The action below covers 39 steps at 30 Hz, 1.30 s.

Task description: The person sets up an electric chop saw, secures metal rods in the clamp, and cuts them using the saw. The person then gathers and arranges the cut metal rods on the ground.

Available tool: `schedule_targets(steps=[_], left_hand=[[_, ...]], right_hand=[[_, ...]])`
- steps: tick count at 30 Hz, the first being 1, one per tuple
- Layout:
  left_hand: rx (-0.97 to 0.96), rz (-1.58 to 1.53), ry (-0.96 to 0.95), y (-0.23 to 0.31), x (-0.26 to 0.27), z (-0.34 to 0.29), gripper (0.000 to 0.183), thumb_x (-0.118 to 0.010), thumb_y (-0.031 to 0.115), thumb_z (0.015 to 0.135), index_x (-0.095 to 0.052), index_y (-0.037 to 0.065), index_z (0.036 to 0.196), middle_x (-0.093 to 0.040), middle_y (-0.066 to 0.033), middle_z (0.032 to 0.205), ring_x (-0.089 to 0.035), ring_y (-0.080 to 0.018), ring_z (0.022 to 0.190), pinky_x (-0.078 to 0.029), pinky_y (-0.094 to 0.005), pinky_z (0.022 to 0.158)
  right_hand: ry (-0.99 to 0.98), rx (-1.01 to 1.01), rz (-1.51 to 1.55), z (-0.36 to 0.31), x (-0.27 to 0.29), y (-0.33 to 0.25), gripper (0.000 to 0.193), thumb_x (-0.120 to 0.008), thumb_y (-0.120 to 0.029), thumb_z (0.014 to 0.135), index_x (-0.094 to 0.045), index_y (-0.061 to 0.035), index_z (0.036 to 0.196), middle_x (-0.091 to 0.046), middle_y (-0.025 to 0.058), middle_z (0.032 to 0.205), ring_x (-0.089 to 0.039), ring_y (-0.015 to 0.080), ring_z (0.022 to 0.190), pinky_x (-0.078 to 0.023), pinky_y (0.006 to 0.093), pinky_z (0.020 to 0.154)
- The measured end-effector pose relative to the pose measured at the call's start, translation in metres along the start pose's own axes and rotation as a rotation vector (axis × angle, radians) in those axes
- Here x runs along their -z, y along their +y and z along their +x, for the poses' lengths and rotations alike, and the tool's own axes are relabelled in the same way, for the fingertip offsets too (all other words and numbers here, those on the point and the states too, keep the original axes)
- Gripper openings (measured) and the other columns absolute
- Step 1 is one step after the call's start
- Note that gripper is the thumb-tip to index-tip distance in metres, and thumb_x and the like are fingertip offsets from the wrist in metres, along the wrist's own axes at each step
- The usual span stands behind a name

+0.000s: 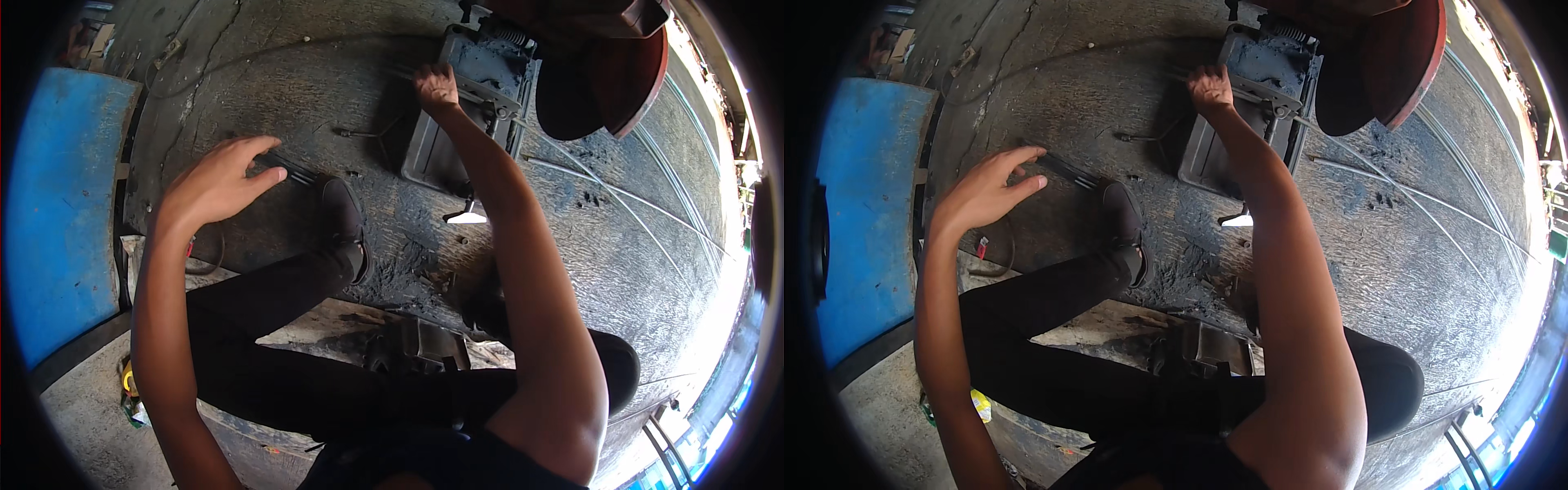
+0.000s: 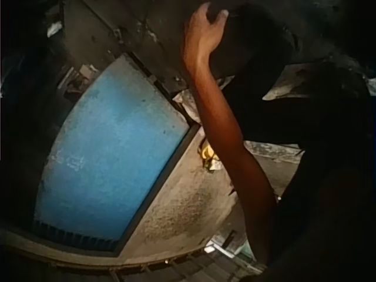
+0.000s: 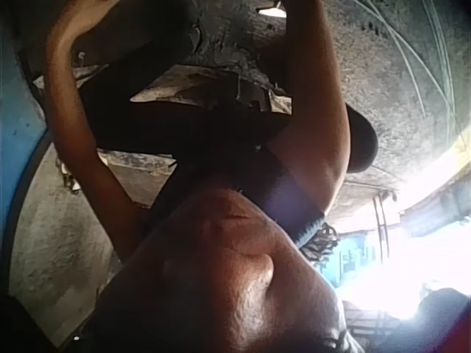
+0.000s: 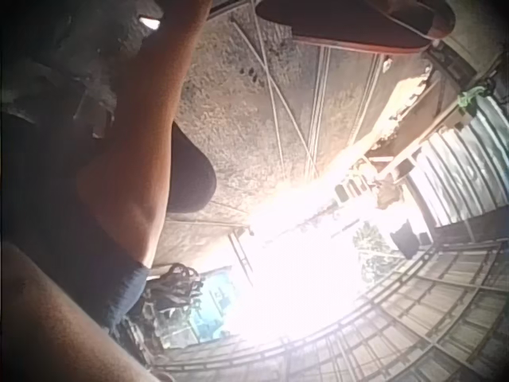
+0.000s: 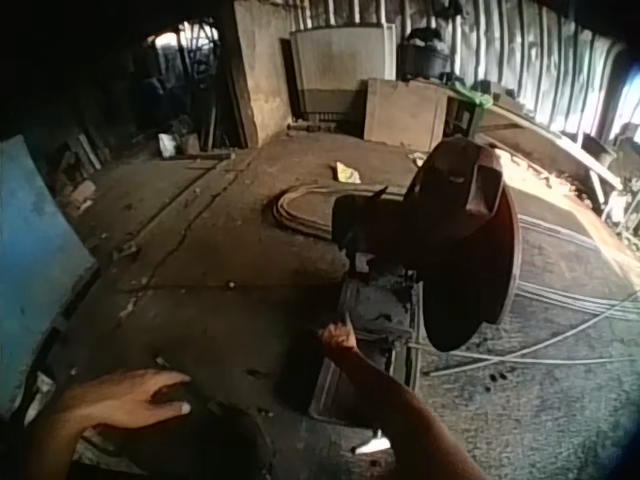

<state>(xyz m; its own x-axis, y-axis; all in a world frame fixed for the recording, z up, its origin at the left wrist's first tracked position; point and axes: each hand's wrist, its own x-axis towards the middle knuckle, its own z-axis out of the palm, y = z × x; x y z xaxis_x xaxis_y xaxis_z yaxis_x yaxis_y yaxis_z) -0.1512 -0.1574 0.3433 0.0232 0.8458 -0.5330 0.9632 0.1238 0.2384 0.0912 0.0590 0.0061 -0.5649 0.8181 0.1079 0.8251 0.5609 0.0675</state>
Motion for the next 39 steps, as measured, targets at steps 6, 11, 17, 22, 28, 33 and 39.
schedule_targets(steps=[6,11,17,22,28,33,39], left_hand=[[0.02,0.032,0.004,0.002,-0.003,-0.001,0.052,-0.062,0.034,0.092,-0.053,0.005,0.134,-0.058,-0.0174,0.128,-0.06,-0.0287,0.109,-0.046,-0.0382,0.095],[0.009,0.03,0.004,0.003,-0.002,0.001,0.053,-0.062,0.036,0.091,-0.053,0.006,0.133,-0.058,-0.019,0.128,-0.061,-0.0308,0.108,-0.047,-0.0396,0.095],[-0.007,0.05,0.017,0.002,-0.004,0.001,0.053,-0.062,0.038,0.091,-0.054,0.006,0.133,-0.058,-0.0191,0.128,-0.061,-0.0308,0.108,-0.047,-0.0398,0.095],[-0.005,0.047,0.02,0.0,-0.005,0.002,0.054,-0.062,0.039,0.09,-0.054,0.007,0.132,-0.057,-0.0202,0.128,-0.061,-0.0323,0.111,-0.046,-0.0406,0.096],[-0.011,0.054,0.023,-0.001,-0.006,0.001,0.054,-0.061,0.04,0.09,-0.053,0.008,0.133,-0.057,-0.0195,0.129,-0.06,-0.0321,0.111,-0.046,-0.0407,0.097],[0.004,0.083,0.021,-0.001,-0.008,0.002,0.052,-0.061,0.037,0.092,-0.053,0.008,0.134,-0.057,-0.0177,0.13,-0.061,-0.0293,0.109,-0.047,-0.0383,0.095],[-0.006,0.068,0.032,-0.002,-0.007,-0.001,0.054,-0.06,0.041,0.091,-0.053,0.008,0.134,-0.057,-0.0186,0.13,-0.059,-0.0322,0.114,-0.045,-0.041,0.098]], right_hand=[[0.098,-0.051,0.062,-0.01,0.014,0.006,0.024,-0.045,-0.021,0.089,-0.067,-0.0133,0.096,-0.058,0.0076,0.108,-0.049,0.0242,0.114,-0.032,0.0459,0.1],[0.272,-0.072,-0.028,-0.014,0.013,0.027,0.017,-0.056,-0.019,0.08,-0.07,-0.0154,0.089,-0.057,0.0078,0.107,-0.05,0.027,0.11,-0.037,0.0471,0.091],[0.185,-0.115,0.143,-0.016,0.007,0.036,0.021,-0.055,-0.017,0.081,-0.069,-0.01,0.094,-0.055,0.0098,0.111,-0.049,0.0289,0.112,-0.034,0.0513,0.096],[0.133,-0.179,0.236,-0.01,0.005,0.04,0.022,-0.056,-0.02,0.083,-0.07,-0.0123,0.1,-0.057,0.009,0.112,-0.051,0.0287,0.113,-0.035,0.0527,0.095],[-0.012,-0.252,0.289,-0.006,0.009,0.038,0.026,-0.06,-0.029,0.085,-0.07,-0.016,0.105,-0.061,0.0065,0.114,-0.053,0.0261,0.115,-0.031,0.0525,0.1],[-0.048,-0.292,0.331,-0.005,0.008,0.042,0.029,-0.062,-0.031,0.084,-0.07,-0.0163,0.107,-0.063,0.0064,0.115,-0.055,0.0255,0.115,-0.028,0.0522,0.102],[-0.082,-0.312,0.34,-0.002,0.001,0.042,0.033,-0.062,-0.033,0.082,-0.07,-0.0147,0.108,-0.064,0.0067,0.115,-0.057,0.0258,0.114,-0.028,0.0504,0.102]])
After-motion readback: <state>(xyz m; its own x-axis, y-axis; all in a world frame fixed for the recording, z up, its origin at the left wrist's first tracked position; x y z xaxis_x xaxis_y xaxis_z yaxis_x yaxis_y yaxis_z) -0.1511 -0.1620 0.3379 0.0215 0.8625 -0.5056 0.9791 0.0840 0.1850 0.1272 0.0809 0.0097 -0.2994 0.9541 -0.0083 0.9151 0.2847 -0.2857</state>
